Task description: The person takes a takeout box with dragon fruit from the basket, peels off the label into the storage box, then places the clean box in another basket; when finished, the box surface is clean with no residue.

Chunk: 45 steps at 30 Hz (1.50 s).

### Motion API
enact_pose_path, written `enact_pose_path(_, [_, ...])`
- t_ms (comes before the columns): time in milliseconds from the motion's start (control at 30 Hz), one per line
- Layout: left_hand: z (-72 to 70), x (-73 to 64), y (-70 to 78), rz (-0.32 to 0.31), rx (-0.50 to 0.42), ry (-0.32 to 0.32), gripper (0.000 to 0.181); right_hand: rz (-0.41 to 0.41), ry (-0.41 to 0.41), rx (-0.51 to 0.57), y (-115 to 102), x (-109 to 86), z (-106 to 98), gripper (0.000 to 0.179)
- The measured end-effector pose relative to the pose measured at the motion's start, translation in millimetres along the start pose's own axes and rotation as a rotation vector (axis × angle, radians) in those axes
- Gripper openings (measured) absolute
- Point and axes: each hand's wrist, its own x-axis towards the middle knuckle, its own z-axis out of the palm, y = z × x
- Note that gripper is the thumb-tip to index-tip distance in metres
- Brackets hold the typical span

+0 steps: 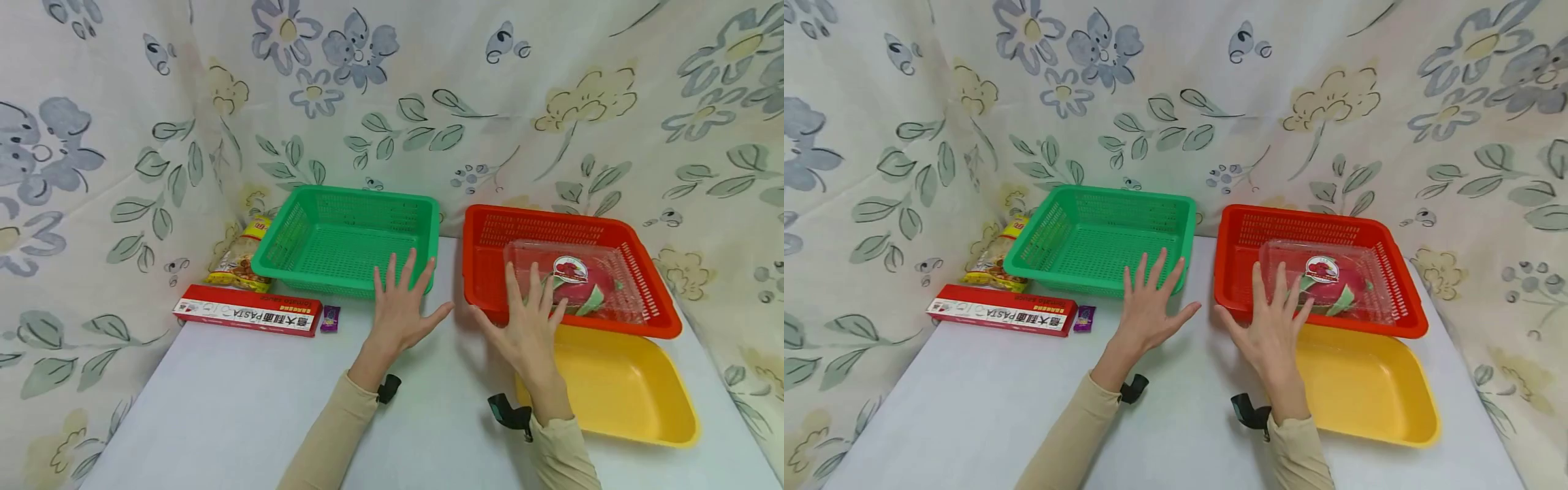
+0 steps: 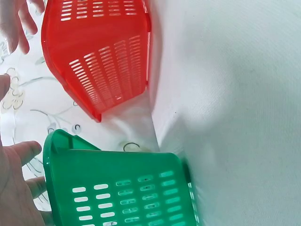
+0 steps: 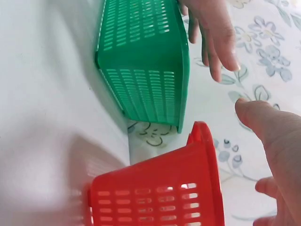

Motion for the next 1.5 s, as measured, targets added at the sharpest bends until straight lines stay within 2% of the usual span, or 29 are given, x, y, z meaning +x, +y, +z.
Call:
enact_pose_path(267, [-2.7, -2.1, 4.6, 0.014, -0.028, 0.015, 0.078, -0.014, 0.008, 0.016, 8.7, 3.4, -15.2, 0.095])
enact_pose_path(400, [-2.0, 0.6, 6.5, 0.008, -0.062, 0.037, 0.070, -0.028, -0.029, 0.027, 19.8, 13.2, -31.8, 0.091])
enact_pose_path(533, [-2.6, 0.8, 7.6, 0.007, -0.089, 0.062, 0.066, -0.052, -0.034, 0.050, 37.9, 26.1, -52.7, 0.085])
enact_pose_path(667, [-7.6, -0.9, 13.1, 0.042, -0.142, 0.115, 0.062, -0.033, -0.055, 0.050, 68.1, 42.3, -78.7, 0.079])
enact_pose_path(833, [-10.7, -0.5, 28.0, 0.112, -0.222, 0.203, 0.055, 0.034, -0.108, -0.033, 122.9, 60.0, -107.1, 0.072])
enact_pose_path(933, [-7.7, 0.8, 40.3, 0.133, -0.255, 0.208, 0.053, 0.059, -0.122, -0.091, 158.4, 62.1, -115.5, 0.067])
enact_pose_path(1033, [-4.0, 2.8, 55.3, 0.149, -0.296, 0.157, 0.053, 0.087, -0.135, -0.118, 187.4, 57.3, -119.1, 0.062])
enact_pose_path(1133, [-2.1, 8.8, 73.7, 0.153, -0.351, 0.051, 0.055, 0.116, -0.176, -0.110, 209.1, 51.6, -120.7, 0.057])
enact_pose_path(1233, [0.3, 22.5, 94.5, 0.127, -0.461, -0.070, 0.054, 0.142, -0.199, -0.102, 223.2, 46.6, -123.7, 0.053])
enact_pose_path(1300, [2.7, 34.7, 107.3, 0.080, -0.533, -0.141, 0.052, 0.146, -0.198, -0.103, 229.5, 44.7, -125.7, 0.049])
enact_pose_path(1367, [6.2, 48.0, 117.7, 0.007, -0.576, -0.195, 0.050, 0.141, -0.186, -0.101, 232.7, 44.4, -126.7, 0.046])
enact_pose_path(1500, [12.2, 72.7, 130.9, -0.166, -0.627, -0.253, 0.052, 0.137, -0.170, -0.038, 233.2, 44.8, -124.3, 0.044])
